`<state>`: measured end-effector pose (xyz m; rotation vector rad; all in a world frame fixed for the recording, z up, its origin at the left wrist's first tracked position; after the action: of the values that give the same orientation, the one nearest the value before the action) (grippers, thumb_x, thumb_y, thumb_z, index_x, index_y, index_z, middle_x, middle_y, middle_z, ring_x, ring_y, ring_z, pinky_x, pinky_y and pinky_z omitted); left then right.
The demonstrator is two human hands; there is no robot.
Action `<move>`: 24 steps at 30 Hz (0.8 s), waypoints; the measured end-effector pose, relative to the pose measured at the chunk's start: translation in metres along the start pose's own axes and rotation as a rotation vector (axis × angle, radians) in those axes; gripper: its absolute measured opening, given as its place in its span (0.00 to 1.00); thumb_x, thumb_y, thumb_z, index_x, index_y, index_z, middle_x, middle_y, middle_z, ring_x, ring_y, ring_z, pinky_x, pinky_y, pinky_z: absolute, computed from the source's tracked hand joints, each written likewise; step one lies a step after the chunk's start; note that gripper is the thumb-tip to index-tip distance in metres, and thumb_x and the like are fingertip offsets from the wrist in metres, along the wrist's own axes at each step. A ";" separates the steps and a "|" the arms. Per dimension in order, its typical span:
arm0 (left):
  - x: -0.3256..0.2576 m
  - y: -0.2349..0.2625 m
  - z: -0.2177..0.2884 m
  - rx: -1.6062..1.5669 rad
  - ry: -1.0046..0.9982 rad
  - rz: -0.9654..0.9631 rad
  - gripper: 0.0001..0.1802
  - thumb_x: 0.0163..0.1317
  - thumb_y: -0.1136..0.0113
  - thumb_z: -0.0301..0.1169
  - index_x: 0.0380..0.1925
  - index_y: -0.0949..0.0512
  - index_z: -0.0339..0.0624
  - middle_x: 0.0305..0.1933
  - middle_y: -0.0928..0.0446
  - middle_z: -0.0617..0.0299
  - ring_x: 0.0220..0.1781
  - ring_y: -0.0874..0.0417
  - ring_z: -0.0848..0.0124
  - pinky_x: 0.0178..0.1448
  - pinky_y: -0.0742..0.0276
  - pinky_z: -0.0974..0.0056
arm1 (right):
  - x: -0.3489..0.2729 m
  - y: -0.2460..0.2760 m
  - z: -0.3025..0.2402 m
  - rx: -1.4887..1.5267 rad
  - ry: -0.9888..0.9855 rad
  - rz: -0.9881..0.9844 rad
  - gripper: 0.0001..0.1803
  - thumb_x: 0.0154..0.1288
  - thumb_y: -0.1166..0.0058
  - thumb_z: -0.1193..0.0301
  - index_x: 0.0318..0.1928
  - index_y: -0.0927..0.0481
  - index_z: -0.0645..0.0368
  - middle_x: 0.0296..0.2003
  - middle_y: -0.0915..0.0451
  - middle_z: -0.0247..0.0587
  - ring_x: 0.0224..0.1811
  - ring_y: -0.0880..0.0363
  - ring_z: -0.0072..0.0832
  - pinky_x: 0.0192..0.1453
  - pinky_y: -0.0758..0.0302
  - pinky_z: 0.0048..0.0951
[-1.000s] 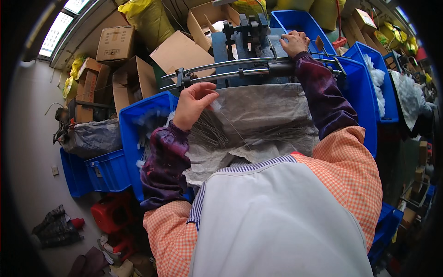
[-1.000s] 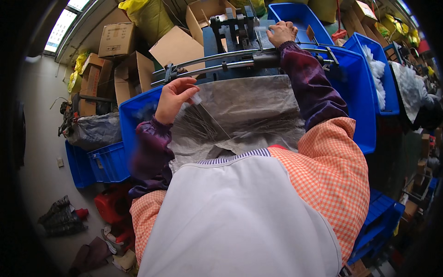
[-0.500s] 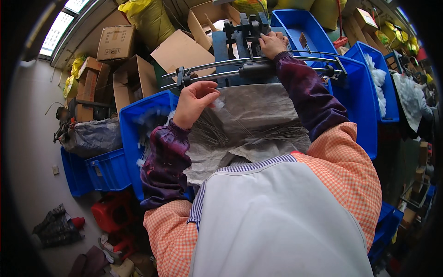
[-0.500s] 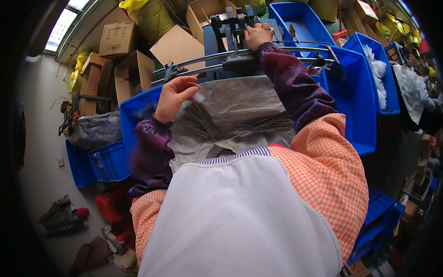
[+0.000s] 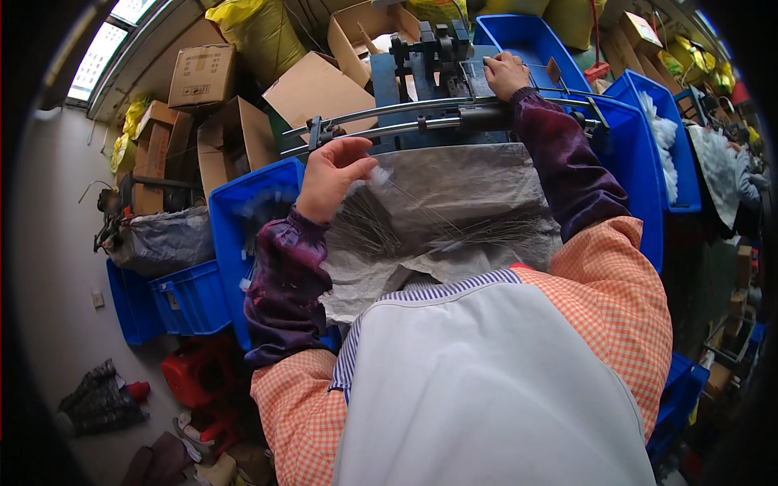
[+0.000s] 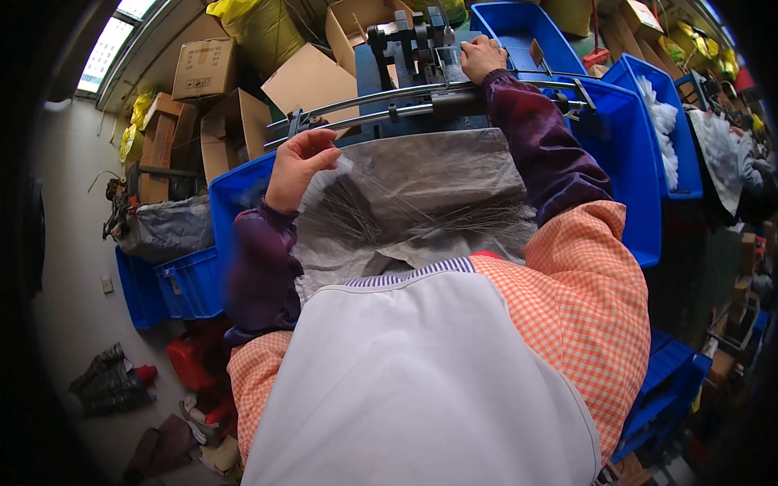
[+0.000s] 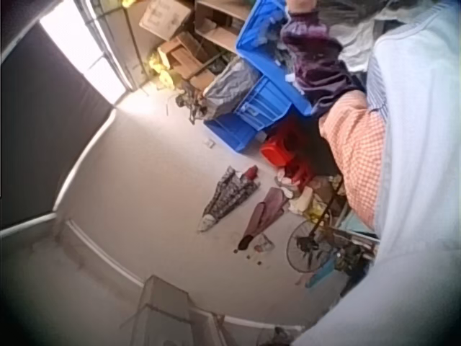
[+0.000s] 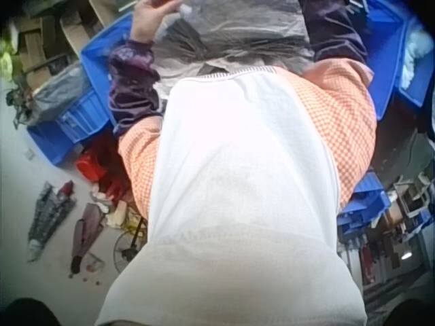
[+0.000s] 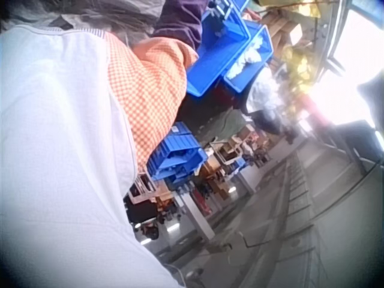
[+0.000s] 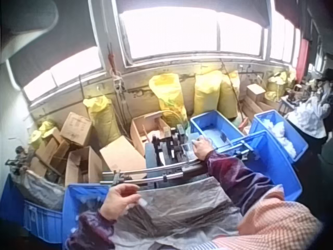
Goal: The person assembles or processes small white textile components using an industrial machine.
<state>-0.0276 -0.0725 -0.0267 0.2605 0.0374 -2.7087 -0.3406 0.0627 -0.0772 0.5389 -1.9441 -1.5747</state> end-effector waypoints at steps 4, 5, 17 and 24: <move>0.008 -0.013 0.004 0.002 -0.003 -0.045 0.14 0.48 0.40 0.22 0.38 0.26 0.34 0.30 0.25 0.63 0.32 0.24 0.77 0.38 0.27 0.73 | 0.024 -0.014 0.048 0.199 0.018 -0.035 0.14 0.60 0.62 0.63 0.41 0.25 0.48 0.43 0.28 0.47 0.47 0.30 0.42 0.51 0.34 0.40; 0.008 -0.015 0.005 0.002 -0.004 -0.046 0.14 0.48 0.40 0.22 0.38 0.26 0.34 0.30 0.25 0.63 0.32 0.24 0.77 0.38 0.27 0.73 | 0.025 -0.012 0.052 0.198 0.017 -0.034 0.14 0.60 0.62 0.63 0.41 0.25 0.48 0.43 0.28 0.47 0.47 0.30 0.42 0.51 0.34 0.40; 0.015 -0.051 0.040 -0.020 -0.200 0.007 0.10 0.49 0.41 0.21 0.33 0.26 0.35 0.29 0.24 0.64 0.30 0.24 0.79 0.36 0.26 0.75 | -0.091 0.055 -0.040 0.584 0.093 -0.838 0.19 0.59 0.52 0.60 0.43 0.25 0.62 0.33 0.23 0.35 0.33 0.24 0.19 0.38 0.27 0.19; 0.020 -0.074 0.045 0.165 -0.376 0.119 0.16 0.47 0.37 0.25 0.37 0.26 0.34 0.34 0.24 0.61 0.35 0.23 0.77 0.40 0.27 0.73 | -0.131 0.065 -0.118 1.218 0.286 -0.788 0.13 0.62 0.54 0.65 0.40 0.23 0.61 0.32 0.21 0.33 0.29 0.28 0.13 0.34 0.29 0.17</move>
<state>-0.0833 -0.0157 0.0127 -0.1966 -0.3016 -2.5989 -0.1620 0.0724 -0.0208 2.0526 -2.3972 -0.3448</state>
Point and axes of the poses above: each hand's wrist, its own x-axis towards the middle knuckle, its own y-axis out of the back of the hand, z = x × y, the point moved 9 cm from there along x, towards the middle knuckle
